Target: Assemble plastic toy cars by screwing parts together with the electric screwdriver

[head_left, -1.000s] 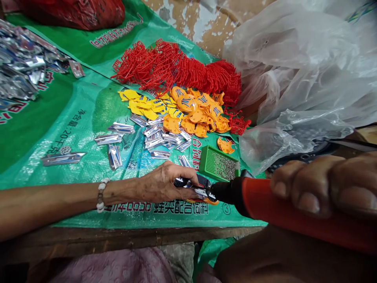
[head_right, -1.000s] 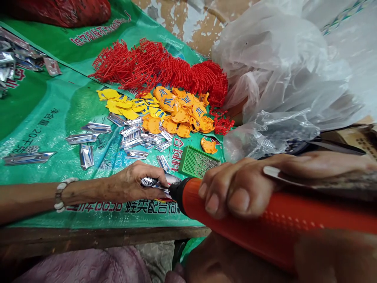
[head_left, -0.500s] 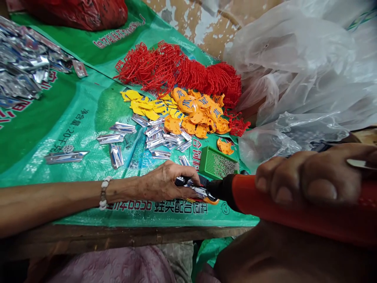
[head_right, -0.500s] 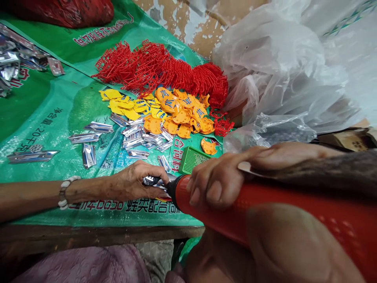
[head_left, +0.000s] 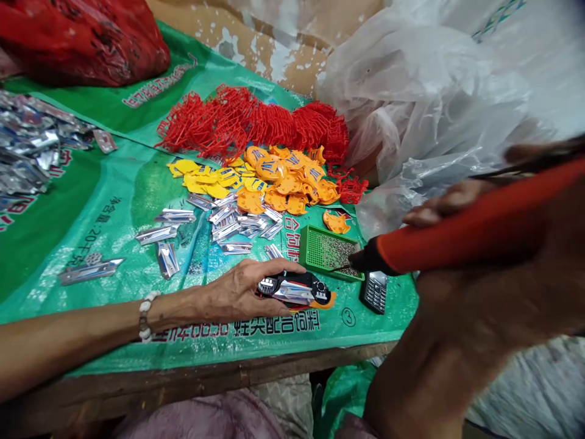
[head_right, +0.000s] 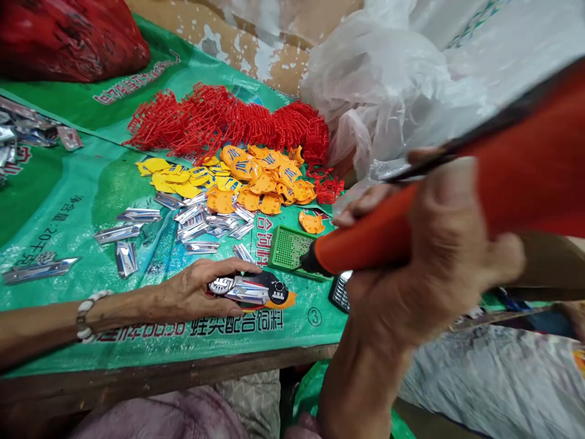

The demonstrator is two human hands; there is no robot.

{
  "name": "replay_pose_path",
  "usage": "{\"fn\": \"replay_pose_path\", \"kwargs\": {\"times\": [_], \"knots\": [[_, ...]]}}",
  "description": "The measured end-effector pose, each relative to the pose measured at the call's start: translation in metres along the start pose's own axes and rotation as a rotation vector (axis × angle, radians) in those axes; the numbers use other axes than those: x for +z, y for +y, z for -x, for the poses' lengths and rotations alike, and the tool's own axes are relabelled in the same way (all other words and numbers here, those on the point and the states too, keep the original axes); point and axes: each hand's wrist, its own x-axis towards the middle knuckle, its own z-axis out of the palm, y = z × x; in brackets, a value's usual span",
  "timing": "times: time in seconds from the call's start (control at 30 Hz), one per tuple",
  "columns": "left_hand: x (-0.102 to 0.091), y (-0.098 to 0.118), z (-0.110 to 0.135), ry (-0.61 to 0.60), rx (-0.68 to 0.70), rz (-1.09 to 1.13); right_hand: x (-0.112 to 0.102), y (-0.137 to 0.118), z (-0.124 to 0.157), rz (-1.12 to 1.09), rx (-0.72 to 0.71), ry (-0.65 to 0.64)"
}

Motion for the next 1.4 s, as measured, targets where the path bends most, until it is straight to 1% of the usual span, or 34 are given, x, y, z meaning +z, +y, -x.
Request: {"fn": "replay_pose_path", "kwargs": {"times": [0.03, 0.07, 0.1, 0.17, 0.2, 0.23, 0.27, 0.33, 0.37, 0.4, 0.47, 0.5, 0.57, 0.63, 0.7, 0.77, 0.83, 0.87, 0.9, 0.93, 1.03, 1.07, 1.13, 1.2, 1.23, 1.33, 1.4], "knots": [[-0.001, 0.003, 0.0, 0.001, -0.032, 0.011, 0.003, 0.002, -0.002, -0.026, -0.005, 0.038], [-0.001, 0.005, 0.0, 0.005, -0.062, 0.025, 0.004, 0.004, -0.003, -0.052, 0.005, 0.039], [-0.003, 0.007, 0.0, 0.007, -0.093, 0.038, 0.004, 0.005, -0.002, -0.076, 0.022, 0.007], [-0.006, 0.011, 0.0, 0.022, -0.148, 0.06, -0.002, 0.006, 0.001, -0.08, 0.055, -0.114], [-0.009, 0.012, 0.0, 0.035, -0.164, 0.061, -0.008, 0.006, 0.004, -0.047, 0.045, -0.13], [-0.011, 0.013, 0.0, 0.044, -0.172, 0.058, -0.014, 0.006, 0.009, 0.008, 0.025, -0.112], [-0.014, 0.015, 0.0, 0.052, -0.17, 0.059, -0.021, 0.007, 0.015, 0.07, 0.0, -0.065], [-0.019, 0.019, 0.0, 0.056, -0.152, 0.083, -0.034, 0.01, 0.032, 0.195, -0.011, 0.065], [-0.021, 0.021, 0.0, 0.053, -0.145, 0.103, -0.04, 0.013, 0.042, 0.237, 0.025, 0.11], [-0.023, 0.024, -0.001, 0.056, -0.142, 0.122, -0.044, 0.017, 0.053, 0.294, 0.092, 0.117], [-0.024, 0.03, -0.002, 0.088, -0.144, 0.146, -0.05, 0.028, 0.075, 0.388, 0.272, 0.015], [-0.024, 0.033, -0.003, 0.107, -0.148, 0.154, -0.05, 0.035, 0.085, 0.385, 0.319, -0.041], [-0.023, 0.039, -0.005, 0.145, -0.155, 0.176, -0.048, 0.046, 0.102, 0.307, 0.425, -0.154], [-0.02, 0.044, -0.007, 0.193, -0.162, 0.205, -0.043, 0.052, 0.113, 0.149, 0.54, -0.211], [-0.016, 0.047, -0.008, 0.251, -0.199, 0.283, -0.038, 0.053, 0.117, -0.015, 0.617, -0.206], [-0.01, 0.049, -0.009, 0.295, -0.282, 0.421, -0.035, 0.051, 0.117, -0.13, 0.631, -0.167], [-0.005, 0.051, -0.008, 0.283, -0.372, 0.504, -0.034, 0.048, 0.114, -0.207, 0.636, -0.138], [-0.003, 0.052, -0.006, 0.262, -0.392, 0.471, -0.035, 0.047, 0.113, -0.244, 0.652, -0.128], [-0.002, 0.053, -0.004, 0.248, -0.378, 0.371, -0.036, 0.047, 0.112, -0.278, 0.673, -0.119], [0.0, 0.054, -0.001, 0.244, -0.331, 0.217, -0.036, 0.046, 0.111, -0.306, 0.698, -0.111], [0.006, 0.055, 0.007, 0.266, -0.09, -0.328, -0.038, 0.046, 0.109, -0.34, 0.742, -0.078], [0.009, 0.055, 0.009, 0.26, -0.018, -0.455, -0.038, 0.046, 0.109, -0.344, 0.749, -0.069], [0.016, 0.054, 0.011, 0.236, 0.067, -0.587, -0.038, 0.047, 0.109, -0.357, 0.759, -0.061], [0.023, 0.053, 0.011, 0.255, 0.072, -0.611, -0.038, 0.046, 0.108, -0.379, 0.767, -0.056], [0.026, 0.053, 0.01, 0.282, 0.04, -0.598, -0.038, 0.046, 0.108, -0.391, 0.77, -0.053], [0.033, 0.056, 0.008, 0.365, -0.144, -0.435, -0.04, 0.044, 0.11, -0.468, 0.758, -0.03], [0.037, 0.058, 0.008, 0.397, -0.246, -0.28, -0.039, 0.043, 0.115, -0.516, 0.739, -0.076]]}}
